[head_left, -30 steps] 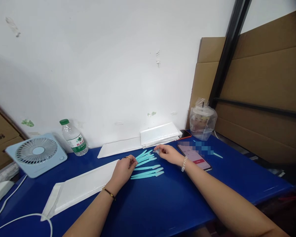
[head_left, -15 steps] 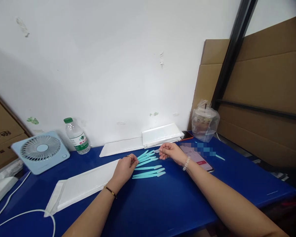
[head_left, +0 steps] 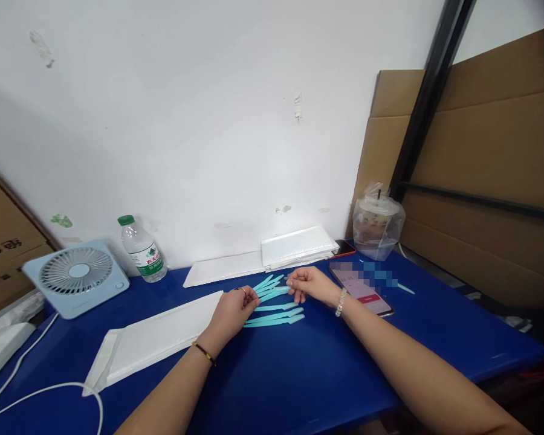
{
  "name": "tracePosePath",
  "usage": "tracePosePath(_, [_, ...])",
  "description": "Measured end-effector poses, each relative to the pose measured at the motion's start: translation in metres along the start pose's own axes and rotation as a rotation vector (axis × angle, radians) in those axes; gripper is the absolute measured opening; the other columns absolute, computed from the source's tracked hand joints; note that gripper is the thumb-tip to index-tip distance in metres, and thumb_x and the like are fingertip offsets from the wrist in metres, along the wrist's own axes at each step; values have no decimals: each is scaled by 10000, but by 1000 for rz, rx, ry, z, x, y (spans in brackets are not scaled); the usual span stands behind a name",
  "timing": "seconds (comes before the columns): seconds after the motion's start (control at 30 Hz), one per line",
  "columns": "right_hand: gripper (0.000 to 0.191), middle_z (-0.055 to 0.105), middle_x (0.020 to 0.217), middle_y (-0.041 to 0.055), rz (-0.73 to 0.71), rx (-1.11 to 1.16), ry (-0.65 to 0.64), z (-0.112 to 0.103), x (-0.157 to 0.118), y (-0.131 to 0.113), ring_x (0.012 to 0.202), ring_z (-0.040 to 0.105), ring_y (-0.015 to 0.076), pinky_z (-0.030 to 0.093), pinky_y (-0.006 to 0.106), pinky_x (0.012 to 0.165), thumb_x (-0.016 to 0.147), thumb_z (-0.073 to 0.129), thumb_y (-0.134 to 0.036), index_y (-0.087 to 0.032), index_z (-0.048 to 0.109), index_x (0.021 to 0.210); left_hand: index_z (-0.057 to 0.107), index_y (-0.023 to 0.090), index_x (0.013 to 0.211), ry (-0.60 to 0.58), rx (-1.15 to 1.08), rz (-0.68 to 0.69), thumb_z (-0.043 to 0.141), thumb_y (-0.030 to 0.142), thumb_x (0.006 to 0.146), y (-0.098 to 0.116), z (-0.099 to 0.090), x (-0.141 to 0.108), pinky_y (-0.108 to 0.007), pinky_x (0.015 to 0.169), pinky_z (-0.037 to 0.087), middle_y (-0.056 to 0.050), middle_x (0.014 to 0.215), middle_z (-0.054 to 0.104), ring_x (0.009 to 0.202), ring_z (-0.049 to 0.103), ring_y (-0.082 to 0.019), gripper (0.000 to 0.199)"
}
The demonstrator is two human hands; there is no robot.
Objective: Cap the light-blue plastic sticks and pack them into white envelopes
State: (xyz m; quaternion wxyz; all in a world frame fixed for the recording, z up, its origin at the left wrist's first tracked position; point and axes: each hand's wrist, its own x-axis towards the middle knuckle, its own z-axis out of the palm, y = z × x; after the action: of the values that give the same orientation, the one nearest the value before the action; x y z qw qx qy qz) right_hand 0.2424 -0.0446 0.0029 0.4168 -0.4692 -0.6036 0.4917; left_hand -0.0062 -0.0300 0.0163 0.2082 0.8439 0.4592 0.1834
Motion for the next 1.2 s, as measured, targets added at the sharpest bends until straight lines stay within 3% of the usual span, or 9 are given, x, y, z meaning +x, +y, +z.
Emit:
tracePosePath(0.13, [156,612,575,5,-106,-563,262,-23,-2,-2,492,550,110,400,223,502,781,568,-273,-149,615,699,614,230,840,91,188,36,476,331,835,-2,-2,1,-276,689,361,-15,864,636,824,563,-184,172])
tracePosePath(0.2, [110,627,606,16,-128,-765,319,-31,-3,-1,567,562,129,398,232,557,753,564,-192,-156,635,679,615,235,912,141,242,33,486,308,831,-5,-2,2,-290,738,368,-31,959,623,900,551,-202,169])
tracePosePath(0.4, [103,634,736,45,-103,-968,231,-24,0,8,668,565,156,397,231,603,714,634,-270,-167,638,712,644,264,915,102,286,26,510,316,823,-10,-2,5,-293,747,385,-25,995,604,921,540,-206,171])
tracePosePath(0.6, [59,615,794,75,-115,-1108,209,-11,2,7,711,559,157,381,234,649,728,558,-144,-155,589,679,655,245,820,68,282,-5,520,277,810,-9,-2,7,-297,751,377,-21,950,619,915,534,-200,139])
tracePosePath(0.77, [55,596,704,26,-131,-879,190,-12,0,5,633,528,125,379,220,599,744,536,-152,-158,568,699,635,217,775,52,261,-14,514,257,803,-10,-1,6,-294,752,378,-31,917,619,883,534,-192,131])
tracePosePath(1.0, [140,577,640,2,-55,-421,3,-16,-7,-8,550,513,108,402,219,526,772,577,-280,-143,599,783,609,189,754,68,207,-3,468,239,822,-14,1,6,-294,753,390,-49,897,623,857,544,-189,164])
tracePosePath(1.2, [285,574,622,0,-51,-334,-25,-14,-6,-5,539,522,110,431,231,523,760,610,-422,-144,615,822,600,194,755,91,173,18,469,255,824,-16,1,7,-295,748,400,-49,895,626,869,554,-198,160])
